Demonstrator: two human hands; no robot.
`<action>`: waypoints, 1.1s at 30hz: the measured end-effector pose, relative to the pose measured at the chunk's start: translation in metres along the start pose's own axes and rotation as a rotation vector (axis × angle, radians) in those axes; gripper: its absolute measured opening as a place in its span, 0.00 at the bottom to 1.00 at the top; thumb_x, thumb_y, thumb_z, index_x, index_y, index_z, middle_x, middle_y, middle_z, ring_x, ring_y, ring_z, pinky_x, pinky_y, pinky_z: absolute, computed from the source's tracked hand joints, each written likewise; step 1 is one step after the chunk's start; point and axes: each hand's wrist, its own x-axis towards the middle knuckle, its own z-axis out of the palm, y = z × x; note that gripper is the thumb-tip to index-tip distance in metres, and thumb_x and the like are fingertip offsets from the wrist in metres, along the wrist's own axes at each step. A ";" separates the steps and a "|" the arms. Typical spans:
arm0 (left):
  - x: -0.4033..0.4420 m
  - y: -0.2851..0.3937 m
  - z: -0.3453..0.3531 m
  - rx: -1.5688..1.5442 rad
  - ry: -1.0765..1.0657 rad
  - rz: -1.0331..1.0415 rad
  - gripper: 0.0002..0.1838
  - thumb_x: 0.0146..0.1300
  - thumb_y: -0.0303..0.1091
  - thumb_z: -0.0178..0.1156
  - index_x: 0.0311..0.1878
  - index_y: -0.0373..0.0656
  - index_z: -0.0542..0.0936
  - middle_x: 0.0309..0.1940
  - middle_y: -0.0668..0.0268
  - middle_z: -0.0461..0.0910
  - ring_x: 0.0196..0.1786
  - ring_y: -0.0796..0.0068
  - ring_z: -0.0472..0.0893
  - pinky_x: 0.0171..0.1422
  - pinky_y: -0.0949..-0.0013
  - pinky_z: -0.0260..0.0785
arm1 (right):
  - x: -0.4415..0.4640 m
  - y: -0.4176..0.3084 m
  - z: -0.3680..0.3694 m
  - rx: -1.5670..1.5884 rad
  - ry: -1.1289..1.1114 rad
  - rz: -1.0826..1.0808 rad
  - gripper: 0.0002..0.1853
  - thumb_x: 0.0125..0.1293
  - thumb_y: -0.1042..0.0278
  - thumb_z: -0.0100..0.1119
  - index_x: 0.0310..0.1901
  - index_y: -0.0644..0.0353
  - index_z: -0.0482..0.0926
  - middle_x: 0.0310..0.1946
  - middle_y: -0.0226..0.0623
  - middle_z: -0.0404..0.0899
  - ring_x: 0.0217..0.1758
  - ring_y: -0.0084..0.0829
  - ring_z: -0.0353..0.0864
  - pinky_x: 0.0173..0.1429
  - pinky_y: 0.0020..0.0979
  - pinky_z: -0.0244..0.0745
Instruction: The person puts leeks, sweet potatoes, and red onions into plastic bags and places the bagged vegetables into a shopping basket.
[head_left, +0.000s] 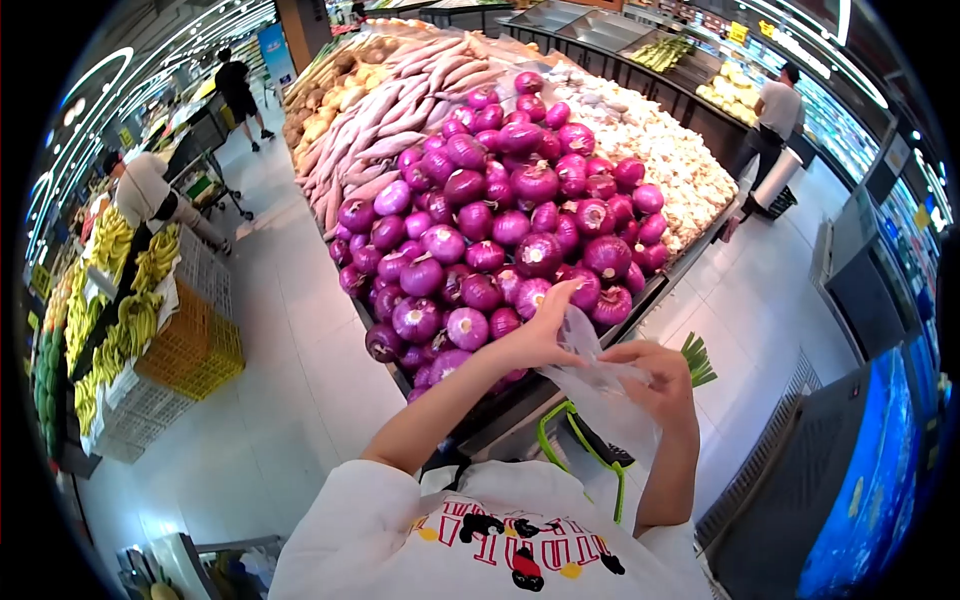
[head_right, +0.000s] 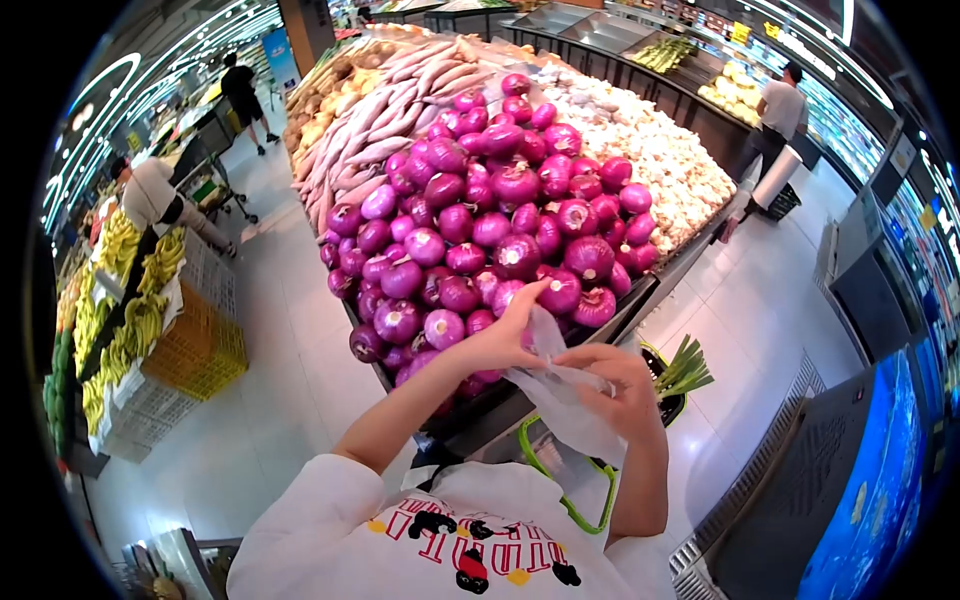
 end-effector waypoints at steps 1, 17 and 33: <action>-0.001 0.015 -0.016 0.049 -0.075 0.049 0.54 0.36 0.39 0.74 0.66 0.44 0.54 0.63 0.53 0.55 0.66 0.54 0.56 0.67 0.59 0.51 | 0.011 -0.002 0.000 0.022 -0.049 -0.047 0.04 0.42 0.80 0.55 0.21 0.73 0.71 0.38 0.44 0.81 0.38 0.29 0.79 0.40 0.25 0.71; -0.092 0.134 -0.256 -0.563 1.326 -0.261 0.10 0.61 0.39 0.53 0.37 0.42 0.77 0.31 0.69 0.76 0.34 0.83 0.74 0.41 0.78 0.69 | 0.109 0.118 0.016 -0.172 0.045 0.211 0.25 0.51 0.68 0.65 0.50 0.62 0.68 0.43 0.40 0.75 0.46 0.28 0.74 0.53 0.29 0.68; -0.009 0.038 -0.300 -0.599 1.195 -0.209 0.10 0.66 0.41 0.49 0.36 0.47 0.75 0.30 0.76 0.71 0.34 0.87 0.70 0.34 0.78 0.61 | 0.196 0.177 0.109 -0.929 0.142 0.338 0.50 0.31 0.63 0.75 0.61 0.57 0.59 0.52 0.50 0.64 0.51 0.50 0.69 0.55 0.44 0.69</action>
